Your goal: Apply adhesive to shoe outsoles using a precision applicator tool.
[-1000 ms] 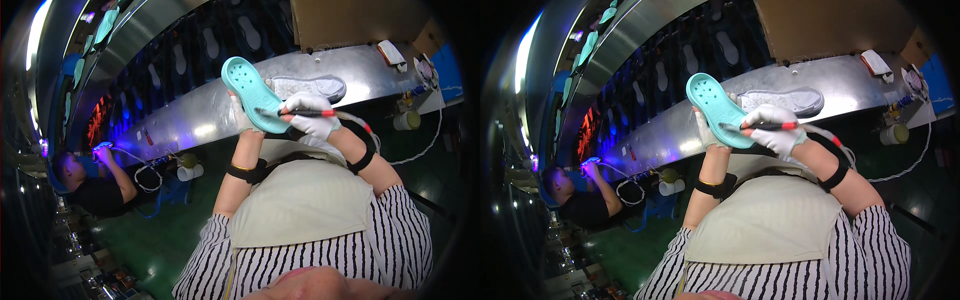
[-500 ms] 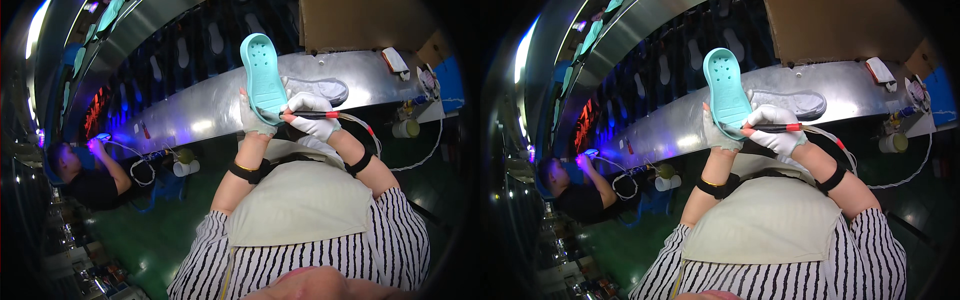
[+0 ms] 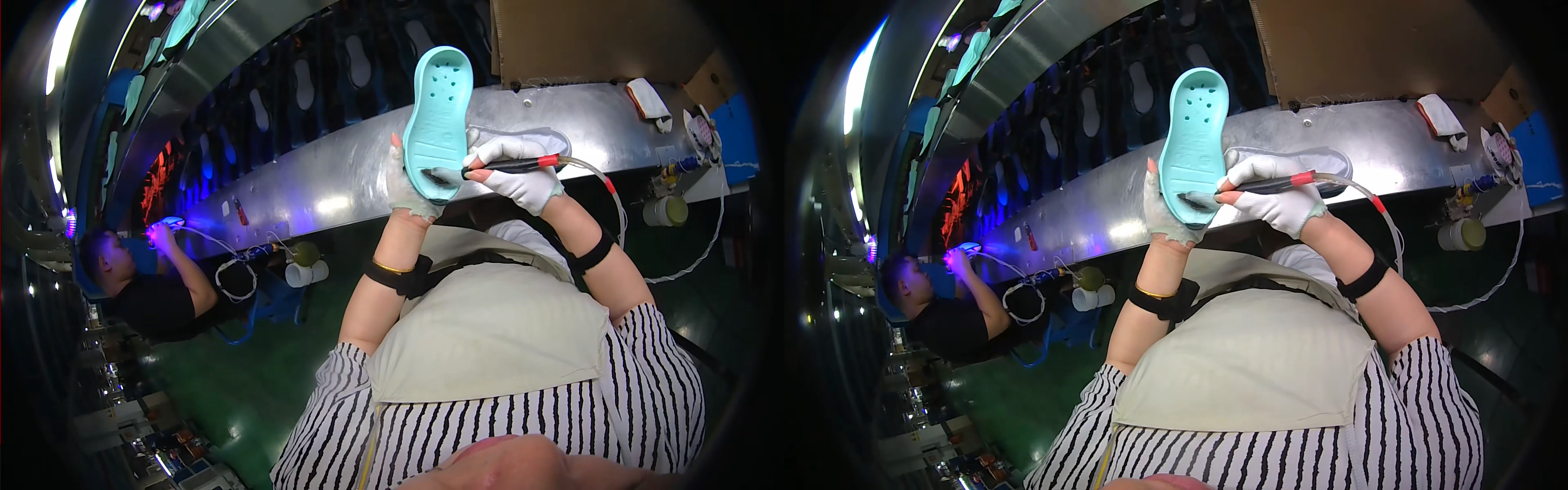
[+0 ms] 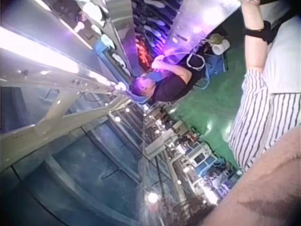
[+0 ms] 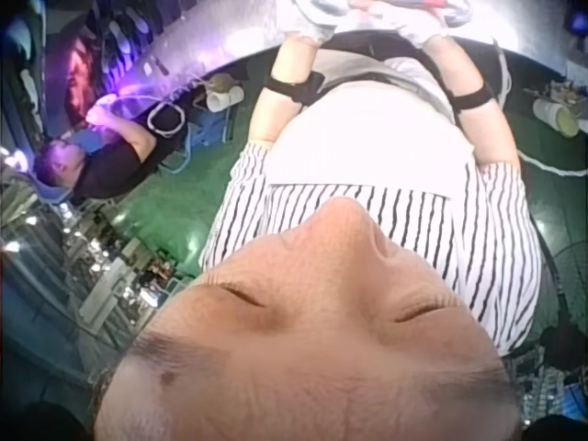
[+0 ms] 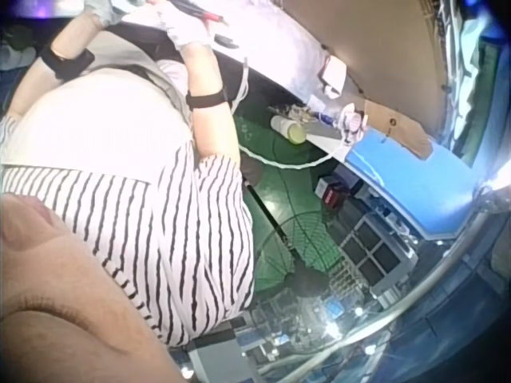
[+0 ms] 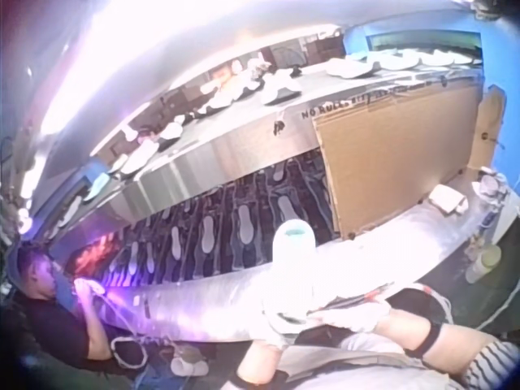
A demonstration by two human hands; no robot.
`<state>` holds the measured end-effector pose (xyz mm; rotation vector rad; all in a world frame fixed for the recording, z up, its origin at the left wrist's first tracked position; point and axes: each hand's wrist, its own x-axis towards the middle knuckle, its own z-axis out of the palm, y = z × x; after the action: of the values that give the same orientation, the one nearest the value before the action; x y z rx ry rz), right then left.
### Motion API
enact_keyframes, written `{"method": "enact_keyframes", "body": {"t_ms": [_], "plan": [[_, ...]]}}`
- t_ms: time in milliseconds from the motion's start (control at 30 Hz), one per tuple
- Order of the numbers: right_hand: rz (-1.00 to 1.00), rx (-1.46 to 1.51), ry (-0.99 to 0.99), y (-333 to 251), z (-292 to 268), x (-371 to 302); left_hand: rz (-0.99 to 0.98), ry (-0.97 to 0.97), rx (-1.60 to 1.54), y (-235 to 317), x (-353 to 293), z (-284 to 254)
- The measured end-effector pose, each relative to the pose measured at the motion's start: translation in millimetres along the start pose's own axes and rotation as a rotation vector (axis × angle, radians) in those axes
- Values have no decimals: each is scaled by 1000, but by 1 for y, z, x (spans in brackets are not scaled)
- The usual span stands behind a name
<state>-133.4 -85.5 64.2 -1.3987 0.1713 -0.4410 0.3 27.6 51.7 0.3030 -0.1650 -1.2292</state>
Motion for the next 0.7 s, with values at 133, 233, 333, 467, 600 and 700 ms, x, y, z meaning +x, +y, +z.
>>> {"method": "enact_keyframes", "body": {"t_ms": [133,233,333,467,600,700], "plan": [[-133,-56,-44,10,2,-7,-66,-56,-36,10,7,-8],[193,139,-54,0,9,-19,-50,-11,55,14,9,-7],[197,238,-38,0,1,-18,-157,-44,-9,19,10,-4],[-56,12,-92,-9,-5,4,-229,-14,163,22,9,1],[-24,-207,-308,-9,-11,16,-329,171,286,27,11,9],[142,-311,-412,-20,-16,22,-434,211,399,37,12,-8]]}}
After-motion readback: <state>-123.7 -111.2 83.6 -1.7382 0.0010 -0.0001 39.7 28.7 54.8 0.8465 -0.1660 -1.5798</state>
